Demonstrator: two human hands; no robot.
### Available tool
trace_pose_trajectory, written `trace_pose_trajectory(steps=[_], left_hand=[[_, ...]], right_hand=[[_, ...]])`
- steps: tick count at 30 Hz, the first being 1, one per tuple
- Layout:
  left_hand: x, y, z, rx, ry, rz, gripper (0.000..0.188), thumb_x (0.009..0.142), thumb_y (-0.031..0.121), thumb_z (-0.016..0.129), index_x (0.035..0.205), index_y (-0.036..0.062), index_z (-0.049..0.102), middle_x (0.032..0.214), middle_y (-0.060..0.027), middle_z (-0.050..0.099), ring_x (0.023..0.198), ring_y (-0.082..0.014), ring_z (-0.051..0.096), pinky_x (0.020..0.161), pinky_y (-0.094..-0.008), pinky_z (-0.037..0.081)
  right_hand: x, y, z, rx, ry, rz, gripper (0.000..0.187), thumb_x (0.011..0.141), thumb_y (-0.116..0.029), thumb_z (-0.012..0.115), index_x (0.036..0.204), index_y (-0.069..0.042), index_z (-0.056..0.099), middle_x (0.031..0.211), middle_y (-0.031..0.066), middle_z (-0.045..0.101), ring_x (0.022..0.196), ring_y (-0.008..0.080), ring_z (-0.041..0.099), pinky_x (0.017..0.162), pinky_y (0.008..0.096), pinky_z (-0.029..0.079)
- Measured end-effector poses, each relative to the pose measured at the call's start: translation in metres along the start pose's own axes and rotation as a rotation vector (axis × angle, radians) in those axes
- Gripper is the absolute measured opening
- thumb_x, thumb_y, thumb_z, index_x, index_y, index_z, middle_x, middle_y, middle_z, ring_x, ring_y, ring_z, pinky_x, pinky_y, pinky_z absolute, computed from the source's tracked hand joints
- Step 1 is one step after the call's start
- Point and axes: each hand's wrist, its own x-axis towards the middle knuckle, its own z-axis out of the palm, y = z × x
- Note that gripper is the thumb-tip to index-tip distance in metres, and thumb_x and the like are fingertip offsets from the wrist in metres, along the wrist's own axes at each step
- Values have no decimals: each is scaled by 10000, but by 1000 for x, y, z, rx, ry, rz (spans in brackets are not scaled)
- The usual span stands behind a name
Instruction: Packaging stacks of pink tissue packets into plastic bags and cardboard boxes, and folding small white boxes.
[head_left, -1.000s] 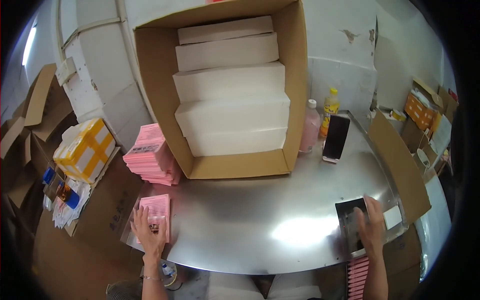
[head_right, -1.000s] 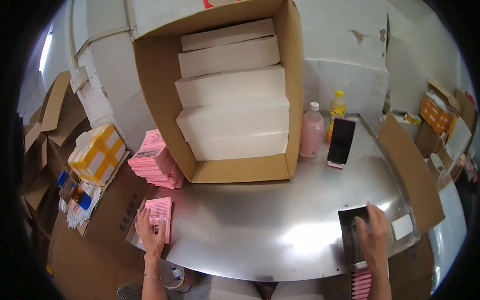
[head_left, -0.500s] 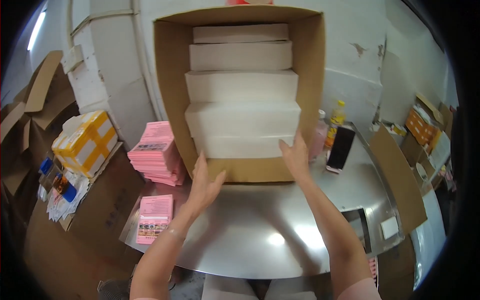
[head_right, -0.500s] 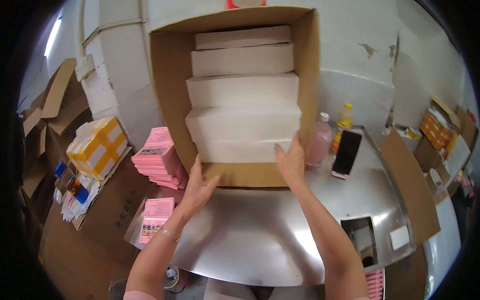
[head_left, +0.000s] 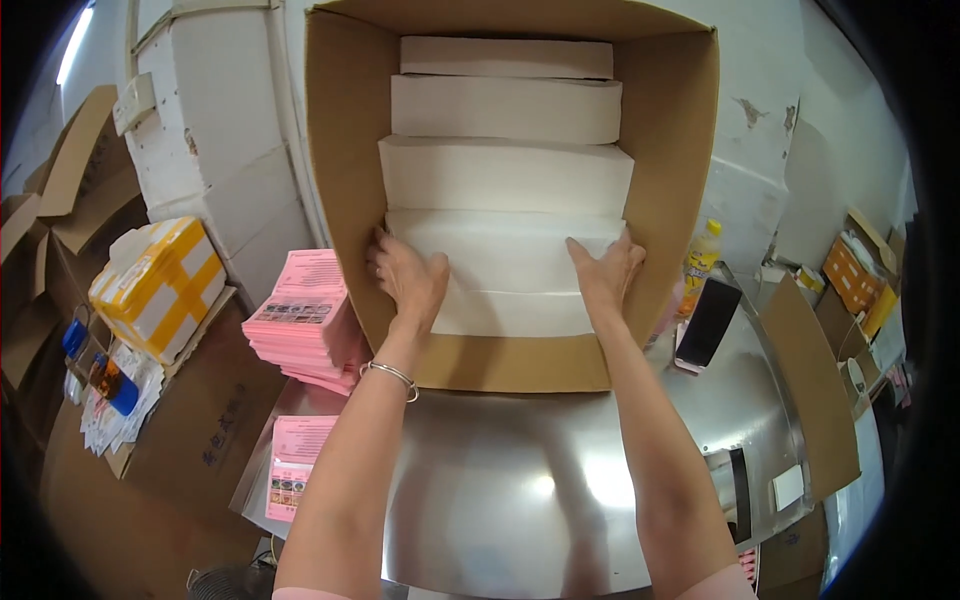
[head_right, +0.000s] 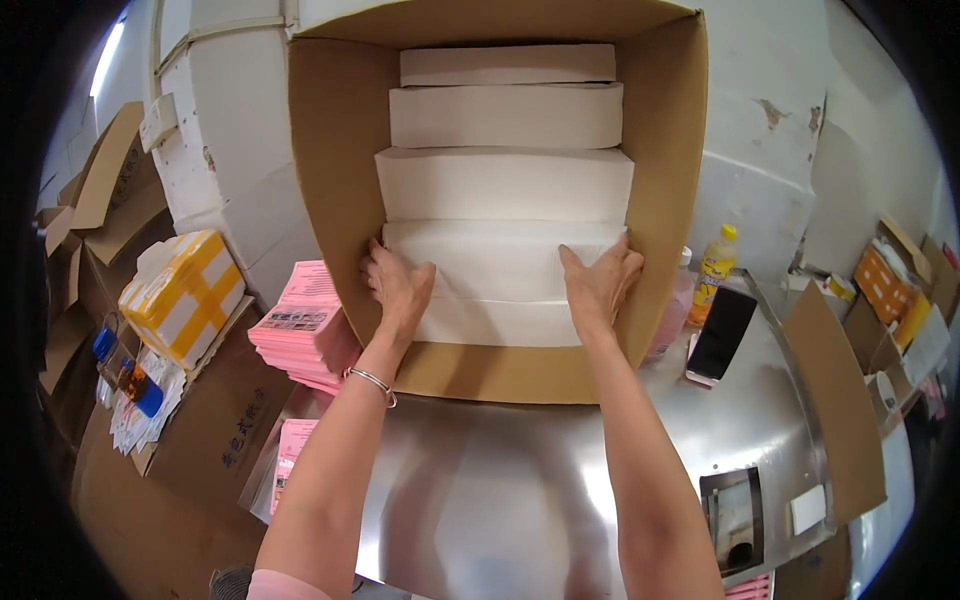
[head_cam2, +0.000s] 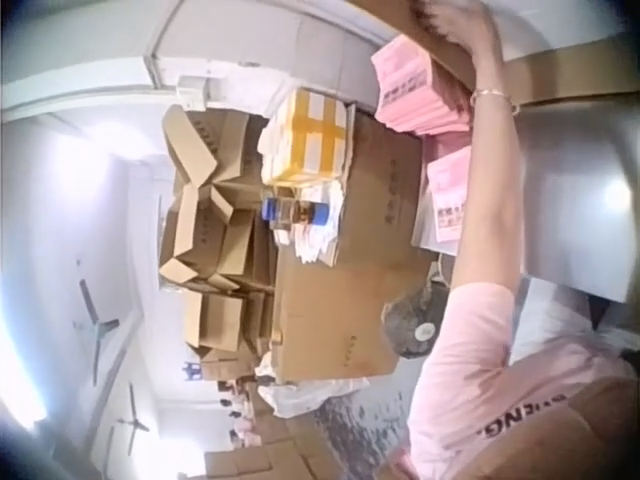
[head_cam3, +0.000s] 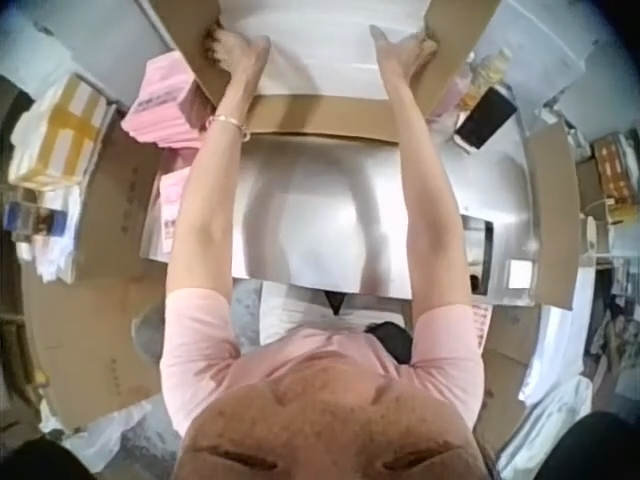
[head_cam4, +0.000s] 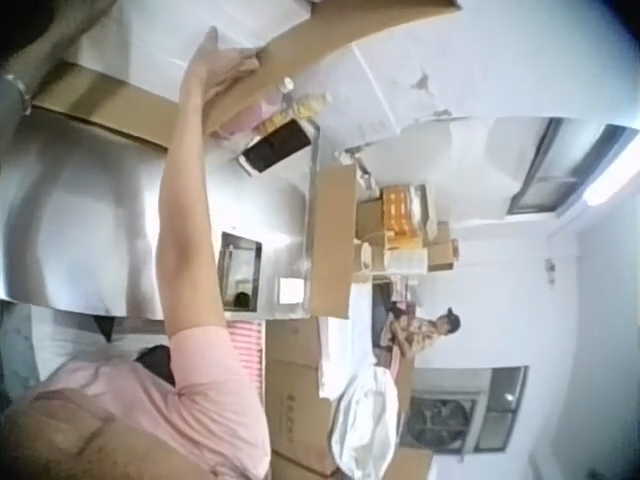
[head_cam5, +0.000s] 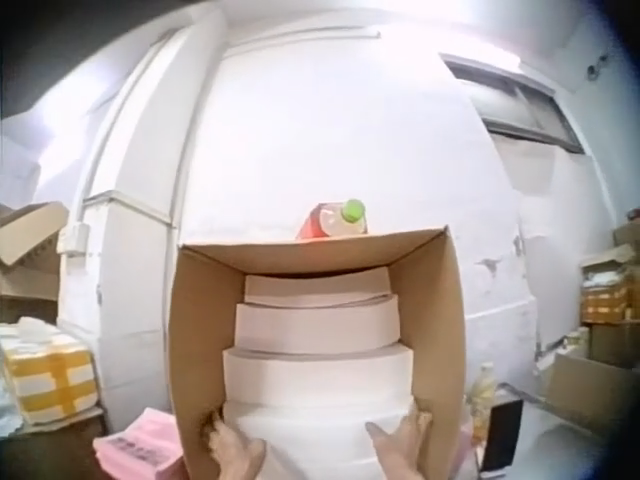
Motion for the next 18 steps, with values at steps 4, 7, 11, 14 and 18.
trace_pose_trajectory(steps=[4,7,11,14,18], left_hand=[[2,10,3,279,-7,58,826,695,200,746,1351,-96,340,1320,-297,384,1209,-520,389,994,-606,366],[4,4,4,446,61,179,766,703,202,741,1318,-75,379,1264,-286,425,1183,-487,419,988,-575,384],[17,-27,9,296,54,328,718,717,214,738,1286,-65,401,1212,-296,510,1142,-463,501,969,-521,432],[18,-29,0,-125,-102,296,714,724,226,735,1288,-61,405,1121,-303,597,1056,-450,590,930,-469,481],[21,-25,-9,-30,-151,345,735,726,215,720,1324,-29,370,1070,-358,590,995,-488,596,871,-509,504]], right_hand=[[7,10,-4,-125,7,-139,822,772,-358,796,1320,135,432,1138,267,448,1121,428,437,1014,463,360],[7,-7,-11,-228,-119,-81,774,783,-349,802,1264,145,452,1165,235,423,1139,413,424,988,461,385],[4,-12,-12,-468,-100,-125,758,815,-423,759,1206,160,473,1148,240,447,1097,393,466,923,448,439],[7,-9,-14,-556,-141,-193,775,838,-449,724,1243,157,460,1143,265,493,1057,403,507,902,458,459],[4,12,-10,-343,-145,-278,745,863,-440,678,1360,61,439,1125,309,567,1055,455,551,919,477,462]])
